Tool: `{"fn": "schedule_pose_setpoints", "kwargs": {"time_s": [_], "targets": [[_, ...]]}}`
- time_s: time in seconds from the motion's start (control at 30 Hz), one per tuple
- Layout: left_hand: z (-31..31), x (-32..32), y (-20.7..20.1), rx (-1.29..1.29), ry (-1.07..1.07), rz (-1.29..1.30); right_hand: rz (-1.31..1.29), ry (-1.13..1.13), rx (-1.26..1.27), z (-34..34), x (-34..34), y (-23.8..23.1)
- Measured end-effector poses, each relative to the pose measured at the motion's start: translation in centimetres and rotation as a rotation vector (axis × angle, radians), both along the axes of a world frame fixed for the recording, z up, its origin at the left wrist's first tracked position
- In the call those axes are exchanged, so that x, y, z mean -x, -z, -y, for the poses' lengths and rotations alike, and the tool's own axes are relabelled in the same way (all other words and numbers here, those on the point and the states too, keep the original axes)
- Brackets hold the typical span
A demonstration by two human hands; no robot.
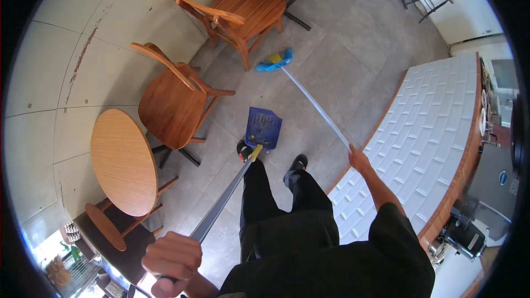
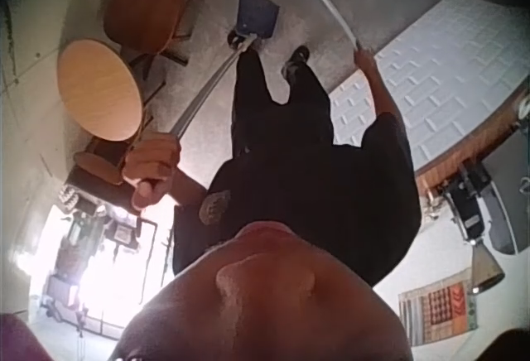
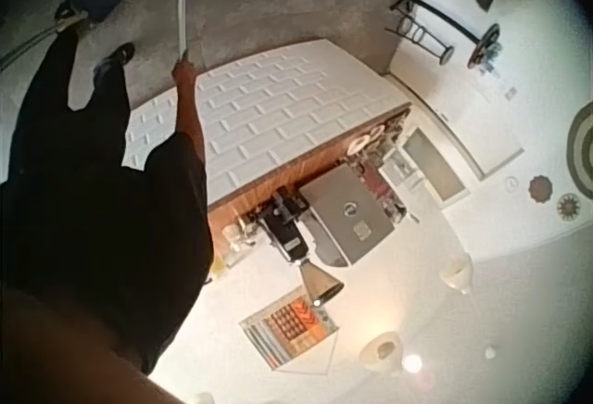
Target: Sweeping the floor of a cafe dining area using a broom and dustpan.
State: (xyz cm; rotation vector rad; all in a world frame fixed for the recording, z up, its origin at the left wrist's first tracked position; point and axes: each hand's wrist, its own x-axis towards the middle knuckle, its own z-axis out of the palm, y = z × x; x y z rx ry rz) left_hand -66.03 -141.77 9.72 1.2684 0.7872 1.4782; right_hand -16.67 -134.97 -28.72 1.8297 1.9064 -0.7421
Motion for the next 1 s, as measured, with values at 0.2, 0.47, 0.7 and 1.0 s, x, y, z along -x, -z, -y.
{"fn": "schedule_pose_setpoints", "kwargs": {"time_s": [0.2,0.47,0.7,1.0], "targets": [[-0.6,4.5,0.4,0.020,0.087,0.040,-0.127,0.184,0.023,5.9,3.6,-9.3],[-1.8,8.9,0.6,0.047,0.181,0.043,-0.212,0.247,-0.232,-2.0,15.9,-1.8],[-2.2,11.3,0.6,0.043,0.190,0.050,-0.149,0.271,-0.174,3.2,20.2,1.3],[-2.6,14.7,2.4,-0.035,0.235,0.070,-0.219,0.417,0.069,19.4,21.3,-14.3]]}}
